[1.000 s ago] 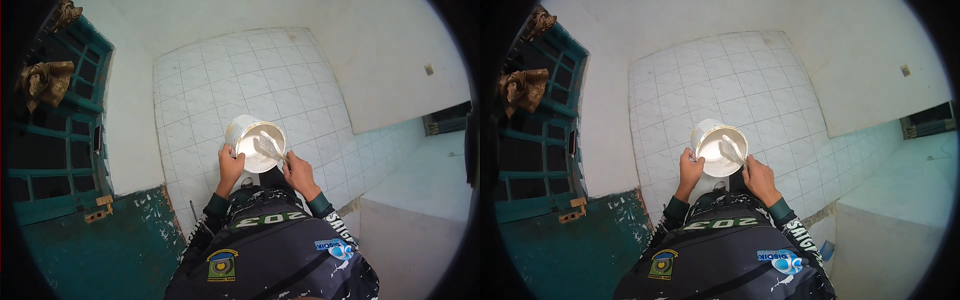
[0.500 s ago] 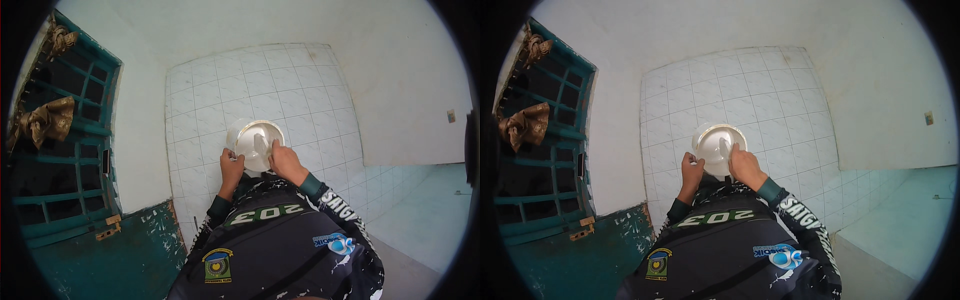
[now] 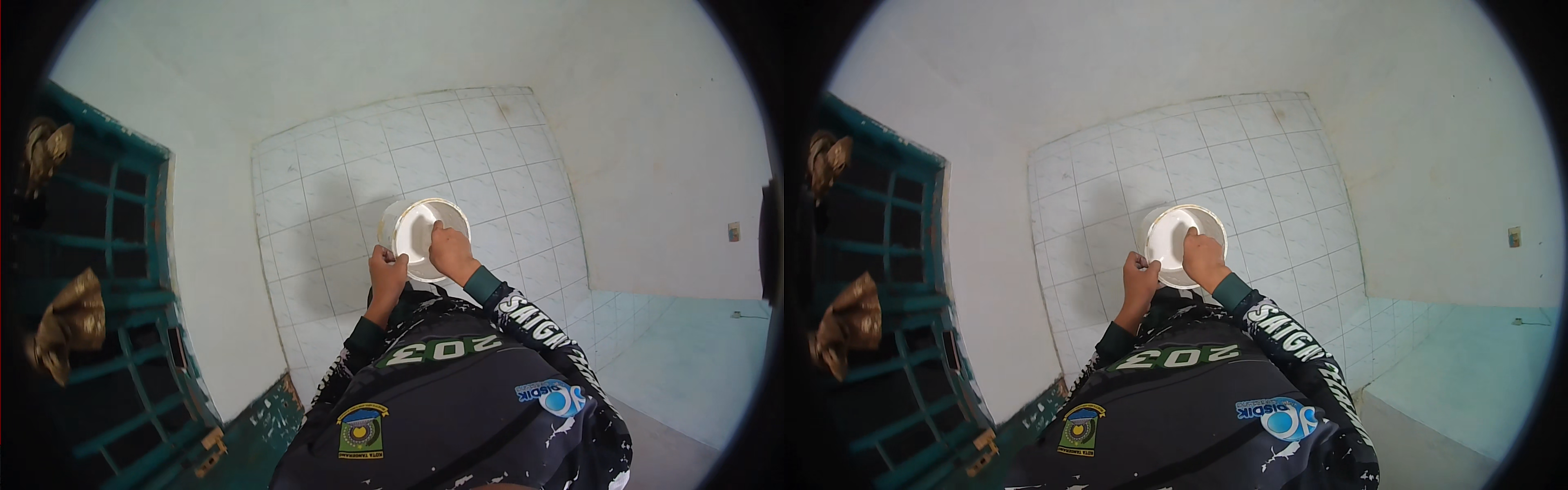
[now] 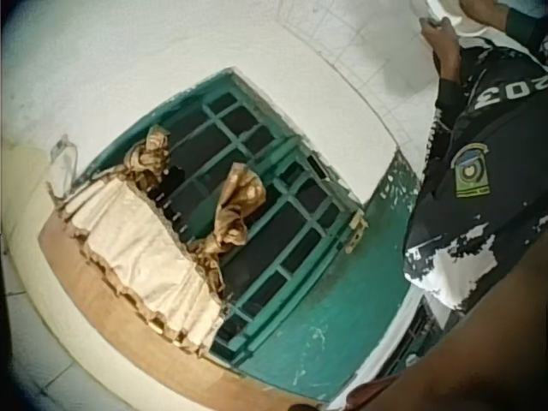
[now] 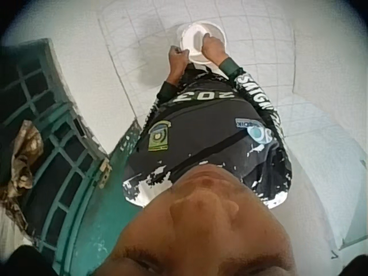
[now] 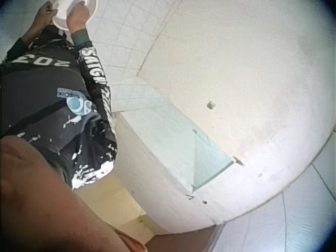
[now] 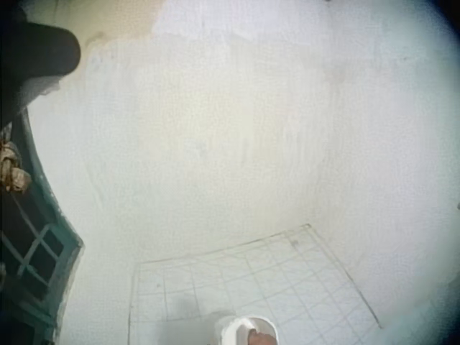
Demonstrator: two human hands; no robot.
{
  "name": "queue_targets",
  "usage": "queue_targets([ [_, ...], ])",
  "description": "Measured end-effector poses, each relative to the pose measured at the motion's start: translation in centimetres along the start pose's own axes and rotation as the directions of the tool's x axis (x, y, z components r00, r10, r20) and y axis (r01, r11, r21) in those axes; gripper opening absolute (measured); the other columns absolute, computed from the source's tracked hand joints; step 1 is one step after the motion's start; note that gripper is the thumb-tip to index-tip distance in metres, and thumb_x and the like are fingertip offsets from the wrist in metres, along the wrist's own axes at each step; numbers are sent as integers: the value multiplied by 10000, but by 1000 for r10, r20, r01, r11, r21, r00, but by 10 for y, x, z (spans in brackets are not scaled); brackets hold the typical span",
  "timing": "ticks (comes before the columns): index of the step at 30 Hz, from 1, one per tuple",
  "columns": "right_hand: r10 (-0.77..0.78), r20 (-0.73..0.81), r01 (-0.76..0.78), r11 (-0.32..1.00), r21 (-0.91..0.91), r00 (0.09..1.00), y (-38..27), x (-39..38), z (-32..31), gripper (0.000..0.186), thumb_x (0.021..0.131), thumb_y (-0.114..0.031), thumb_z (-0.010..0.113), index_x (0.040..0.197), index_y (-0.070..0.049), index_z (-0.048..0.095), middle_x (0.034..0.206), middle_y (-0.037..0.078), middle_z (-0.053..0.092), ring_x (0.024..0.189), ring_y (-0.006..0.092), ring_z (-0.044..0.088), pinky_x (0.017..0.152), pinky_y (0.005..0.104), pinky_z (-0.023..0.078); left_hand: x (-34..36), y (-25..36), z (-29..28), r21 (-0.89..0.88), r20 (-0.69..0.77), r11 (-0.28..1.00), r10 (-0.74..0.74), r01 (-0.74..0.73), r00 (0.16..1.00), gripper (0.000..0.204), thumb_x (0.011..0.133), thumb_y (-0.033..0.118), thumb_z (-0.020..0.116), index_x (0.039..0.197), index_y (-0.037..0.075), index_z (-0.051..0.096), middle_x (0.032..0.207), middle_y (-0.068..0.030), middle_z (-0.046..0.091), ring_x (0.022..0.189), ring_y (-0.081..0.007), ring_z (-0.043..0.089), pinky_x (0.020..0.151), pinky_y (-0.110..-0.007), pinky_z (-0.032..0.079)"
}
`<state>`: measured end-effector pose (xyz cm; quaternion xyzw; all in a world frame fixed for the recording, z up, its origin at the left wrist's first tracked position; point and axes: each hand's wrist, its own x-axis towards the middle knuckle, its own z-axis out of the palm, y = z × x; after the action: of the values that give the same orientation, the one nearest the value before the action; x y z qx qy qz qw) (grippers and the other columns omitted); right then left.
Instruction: Mix paint or wall compound in a bucket using a brush and water.
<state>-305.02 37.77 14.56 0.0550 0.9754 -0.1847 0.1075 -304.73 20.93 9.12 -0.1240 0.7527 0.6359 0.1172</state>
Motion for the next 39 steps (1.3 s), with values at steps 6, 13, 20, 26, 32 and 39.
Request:
queue_targets([
  [6, 27, -71, -32, 997, -67, 997, -16, 83, -16, 341, 817, -39, 604, 1116, 125, 591, 813, 282, 696, 725, 404, 716, 635, 473, 580, 106, 29, -15, 119, 126, 991, -69, 54, 990, 271, 759, 126, 708, 887, -6, 509, 895, -159, 523, 901, -299, 480, 789, -420, 438],
  [13, 126, -195, -115, 991, 67, 973, -35, 149, -78, 297, 824, -118, 698, 1064, 27, 599, 833, 231, 693, 761, 394, 715, 648, 470, 572, 208, 43, -12, 77, 71, 992, -104, 99, 992, 256, 757, 109, 717, 842, -23, 515, 798, -142, 567, 784, -248, 530, 703, -408, 455],
  [20, 496, -90, -435, 823, 366, 863, 86, 156, -90, 272, 866, -247, 733, 936, -2, 635, 822, 213, 717, 753, 391, 702, 668, 471, 545, 306, 38, 21, -40, 31, 989, -143, 145, 989, 223, 783, 96, 704, 801, -5, 505, 711, -41, 519, 642, -132, 466, 565, -325, 402],
  [26, 689, 54, -626, 620, 472, 723, 214, 163, -23, 312, 870, -279, 725, 910, 25, 664, 838, 236, 716, 806, 394, 710, 728, 452, 549, 403, 59, 63, 82, 73, 954, -294, 288, 953, 271, 827, 55, 636, 977, 13, 414, 954, -113, 487, 818, -229, 620, 707, -496, 671],
  [32, 801, 213, -745, 375, 551, 560, 279, 184, -6, 326, 883, -286, 716, 913, 35, 665, 839, 230, 716, 784, 364, 714, 733, 435, 552, 511, 81, 154, 94, 140, 893, -450, 441, 882, 297, 857, 52, 630, 1036, 4, 397, 1015, -129, 479, 918, -264, 624, 795, -521, 657],
  [39, 872, 272, -716, 120, 687, 407, 288, 228, 42, 176, 915, -158, 685, 870, 12, 676, 732, 119, 700, 636, 224, 693, 584, 356, 534, 679, -50, 260, 190, 173, 810, -583, 554, 794, 376, 898, 28, 624, 1180, -33, 383, 1172, -162, 455, 1065, -332, 625, 854, -544, 642],
])
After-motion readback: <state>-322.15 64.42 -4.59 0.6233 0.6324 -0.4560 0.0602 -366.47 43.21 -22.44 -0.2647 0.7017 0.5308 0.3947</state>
